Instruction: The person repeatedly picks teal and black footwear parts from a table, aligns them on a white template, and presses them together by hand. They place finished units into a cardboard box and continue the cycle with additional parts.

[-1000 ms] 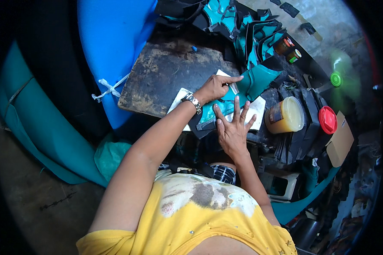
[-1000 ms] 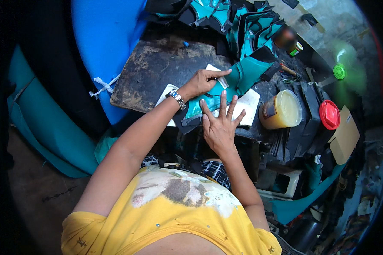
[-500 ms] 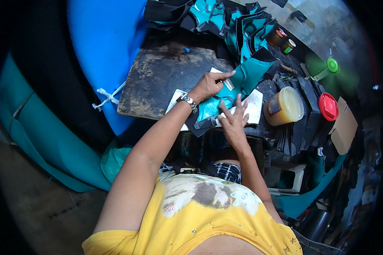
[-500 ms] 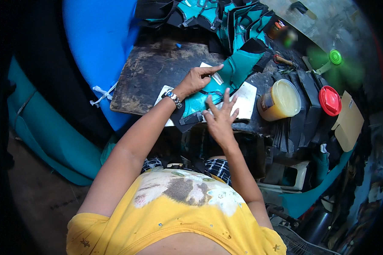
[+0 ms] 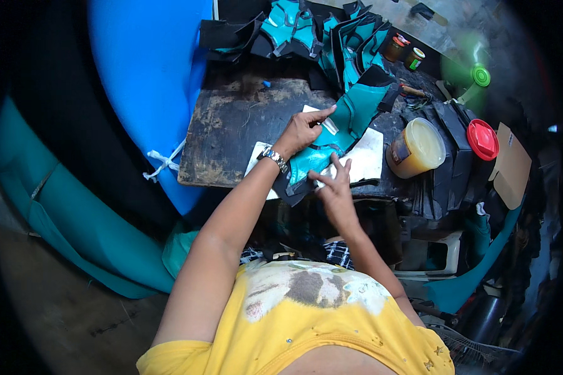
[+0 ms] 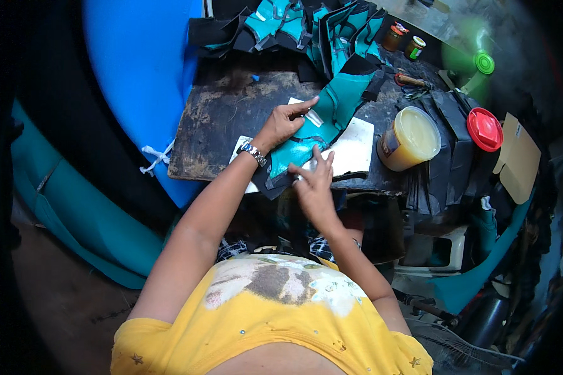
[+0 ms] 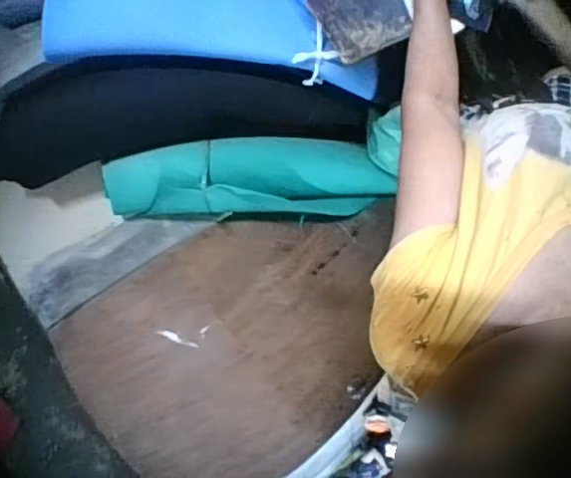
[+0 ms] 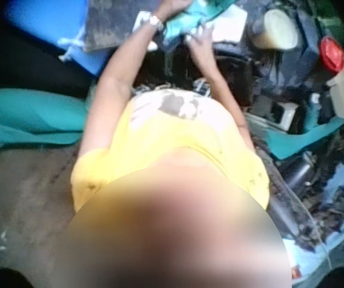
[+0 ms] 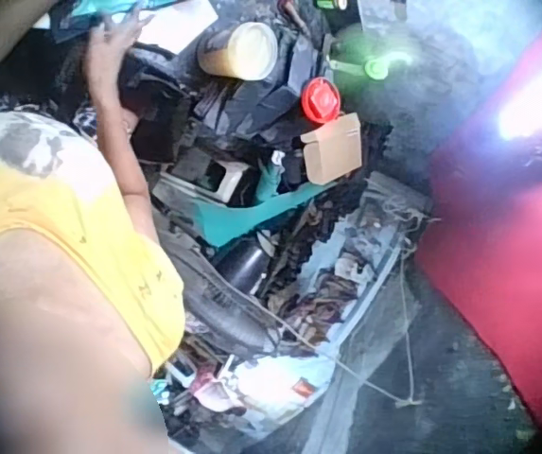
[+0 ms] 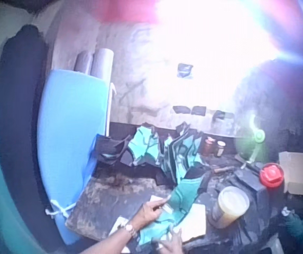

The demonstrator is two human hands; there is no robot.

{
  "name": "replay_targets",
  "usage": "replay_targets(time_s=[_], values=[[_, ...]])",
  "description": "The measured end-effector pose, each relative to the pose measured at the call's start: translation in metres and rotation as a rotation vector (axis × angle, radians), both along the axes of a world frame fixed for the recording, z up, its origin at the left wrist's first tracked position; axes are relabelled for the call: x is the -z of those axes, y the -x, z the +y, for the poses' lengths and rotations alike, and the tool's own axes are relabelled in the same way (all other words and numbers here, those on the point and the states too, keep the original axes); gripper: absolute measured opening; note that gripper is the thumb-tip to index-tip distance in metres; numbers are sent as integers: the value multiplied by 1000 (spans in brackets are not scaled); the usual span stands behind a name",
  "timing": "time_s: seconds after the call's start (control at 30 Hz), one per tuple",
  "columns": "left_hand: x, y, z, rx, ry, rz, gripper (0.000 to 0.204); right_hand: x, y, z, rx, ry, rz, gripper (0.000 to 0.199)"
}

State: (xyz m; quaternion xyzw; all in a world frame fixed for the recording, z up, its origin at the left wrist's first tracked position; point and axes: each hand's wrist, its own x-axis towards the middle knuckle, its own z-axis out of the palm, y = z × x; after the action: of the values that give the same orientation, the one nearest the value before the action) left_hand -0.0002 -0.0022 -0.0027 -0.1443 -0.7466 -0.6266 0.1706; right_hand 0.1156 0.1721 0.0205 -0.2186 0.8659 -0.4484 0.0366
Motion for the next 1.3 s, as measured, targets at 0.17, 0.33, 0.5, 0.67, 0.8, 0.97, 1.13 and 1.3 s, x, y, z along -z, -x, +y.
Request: replay_targets(time_s=[0.17,0.33,0.5,0.67,0.8,0.97,1.13,1.3], values=[[-5,-2,-5,-4,166,-79,55,-9,-29,-10,-289,146,-55,35],[-48,-32,13,-46,205,48,56,-41,-5,42,-24,544,-23,41],[-137,-17,-28,-272,109,227,50,-26,-14,98,127,756,-40,42],[-234,82,-155,-517,342,94,39,5,-28,142,247,971,-102,32],[-273,152,-261,-277,451,-209,50,35,-31,209,618,884,-99,36],[-226,184,-295,3,873,-656,38,81,-58,318,1077,914,14,32],[-241,152,-290,84,715,-640,46,163,-95,372,1344,939,-293,31],[-296,91,-206,-342,1091,-33,48,313,-101,382,1493,912,-587,32]])
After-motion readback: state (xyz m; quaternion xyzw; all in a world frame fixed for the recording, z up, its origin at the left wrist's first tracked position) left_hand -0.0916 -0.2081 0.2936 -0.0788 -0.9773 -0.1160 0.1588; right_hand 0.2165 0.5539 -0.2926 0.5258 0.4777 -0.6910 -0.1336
